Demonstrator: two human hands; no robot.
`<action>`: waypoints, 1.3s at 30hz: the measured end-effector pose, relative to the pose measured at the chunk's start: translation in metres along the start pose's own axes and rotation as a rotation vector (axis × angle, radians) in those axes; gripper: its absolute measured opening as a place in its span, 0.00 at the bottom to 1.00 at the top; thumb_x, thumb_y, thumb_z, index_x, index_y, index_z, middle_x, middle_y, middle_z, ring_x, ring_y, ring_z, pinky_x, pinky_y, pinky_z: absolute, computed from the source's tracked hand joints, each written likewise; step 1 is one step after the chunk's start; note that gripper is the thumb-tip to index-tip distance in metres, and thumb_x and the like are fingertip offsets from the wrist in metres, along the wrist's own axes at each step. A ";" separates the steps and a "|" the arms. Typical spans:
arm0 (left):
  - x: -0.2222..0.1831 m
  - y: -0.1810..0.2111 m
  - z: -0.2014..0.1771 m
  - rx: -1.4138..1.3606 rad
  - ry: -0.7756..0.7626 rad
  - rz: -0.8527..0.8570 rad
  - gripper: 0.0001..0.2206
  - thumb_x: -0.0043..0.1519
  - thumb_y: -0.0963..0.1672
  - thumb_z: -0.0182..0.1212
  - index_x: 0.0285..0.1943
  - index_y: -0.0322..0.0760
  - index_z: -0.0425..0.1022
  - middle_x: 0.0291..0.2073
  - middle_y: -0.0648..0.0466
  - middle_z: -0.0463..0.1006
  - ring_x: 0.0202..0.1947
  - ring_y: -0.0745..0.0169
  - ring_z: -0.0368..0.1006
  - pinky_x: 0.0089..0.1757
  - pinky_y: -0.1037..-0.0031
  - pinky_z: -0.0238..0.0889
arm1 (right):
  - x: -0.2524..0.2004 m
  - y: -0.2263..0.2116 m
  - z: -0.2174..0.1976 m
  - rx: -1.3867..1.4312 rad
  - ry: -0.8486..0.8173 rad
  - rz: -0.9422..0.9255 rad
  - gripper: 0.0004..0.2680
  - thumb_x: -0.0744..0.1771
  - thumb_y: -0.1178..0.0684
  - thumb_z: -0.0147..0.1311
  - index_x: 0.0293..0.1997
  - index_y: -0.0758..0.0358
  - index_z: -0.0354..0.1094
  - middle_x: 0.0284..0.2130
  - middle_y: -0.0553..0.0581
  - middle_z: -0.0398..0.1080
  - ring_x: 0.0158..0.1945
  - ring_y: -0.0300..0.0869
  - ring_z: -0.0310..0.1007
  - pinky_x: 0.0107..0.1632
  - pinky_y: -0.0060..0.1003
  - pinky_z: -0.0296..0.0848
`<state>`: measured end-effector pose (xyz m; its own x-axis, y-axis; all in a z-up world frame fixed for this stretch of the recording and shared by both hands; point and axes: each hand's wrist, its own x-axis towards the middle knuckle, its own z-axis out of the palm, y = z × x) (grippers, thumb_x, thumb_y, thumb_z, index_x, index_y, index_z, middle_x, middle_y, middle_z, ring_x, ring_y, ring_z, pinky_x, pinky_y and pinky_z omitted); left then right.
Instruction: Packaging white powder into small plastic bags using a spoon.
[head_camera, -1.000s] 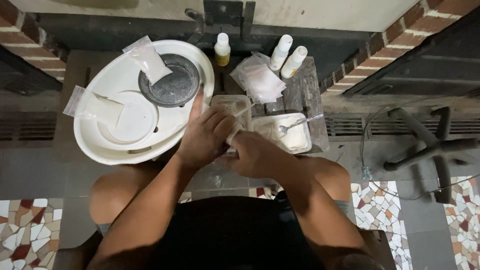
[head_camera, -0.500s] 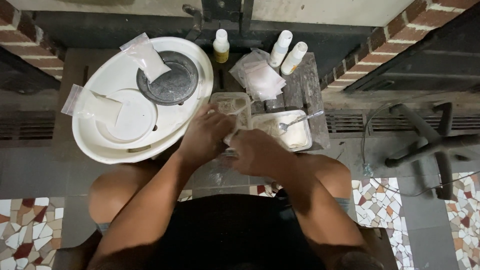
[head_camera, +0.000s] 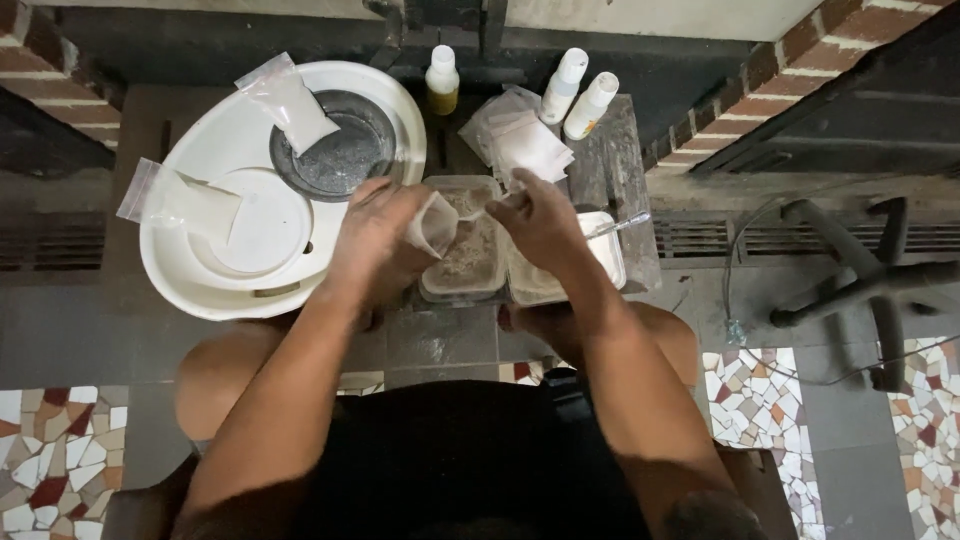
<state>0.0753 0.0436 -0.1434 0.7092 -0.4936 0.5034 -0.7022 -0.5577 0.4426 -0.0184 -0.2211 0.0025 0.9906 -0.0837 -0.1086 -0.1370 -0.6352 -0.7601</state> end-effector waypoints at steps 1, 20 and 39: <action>0.004 0.006 -0.004 0.000 -0.001 0.000 0.33 0.41 0.52 0.80 0.58 0.50 0.74 0.41 0.57 0.81 0.49 0.64 0.77 0.65 0.68 0.55 | 0.007 0.009 0.005 0.001 -0.001 0.000 0.25 0.66 0.43 0.63 0.68 0.67 0.62 0.40 0.66 0.74 0.48 0.56 0.78 0.49 0.57 0.74; 0.062 0.135 -0.133 -0.111 -0.237 -0.575 0.38 0.46 0.60 0.76 0.64 0.50 0.69 0.49 0.47 0.81 0.54 0.40 0.75 0.54 0.51 0.66 | 0.010 0.030 0.011 0.029 0.317 -0.461 0.05 0.70 0.57 0.58 0.48 0.63 0.75 0.28 0.63 0.77 0.31 0.56 0.78 0.30 0.46 0.74; 0.045 0.137 -0.117 -0.181 0.002 -0.284 0.33 0.47 0.55 0.79 0.58 0.38 0.72 0.46 0.40 0.77 0.50 0.32 0.75 0.49 0.46 0.70 | -0.026 0.007 -0.004 0.016 0.169 -0.075 0.13 0.72 0.44 0.43 0.38 0.57 0.74 0.25 0.58 0.76 0.36 0.55 0.76 0.46 0.52 0.71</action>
<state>0.0041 0.0228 0.0266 0.8781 -0.3338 0.3428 -0.4764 -0.5454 0.6896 -0.0451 -0.2263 0.0029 0.9846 -0.1651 0.0569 -0.0615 -0.6327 -0.7720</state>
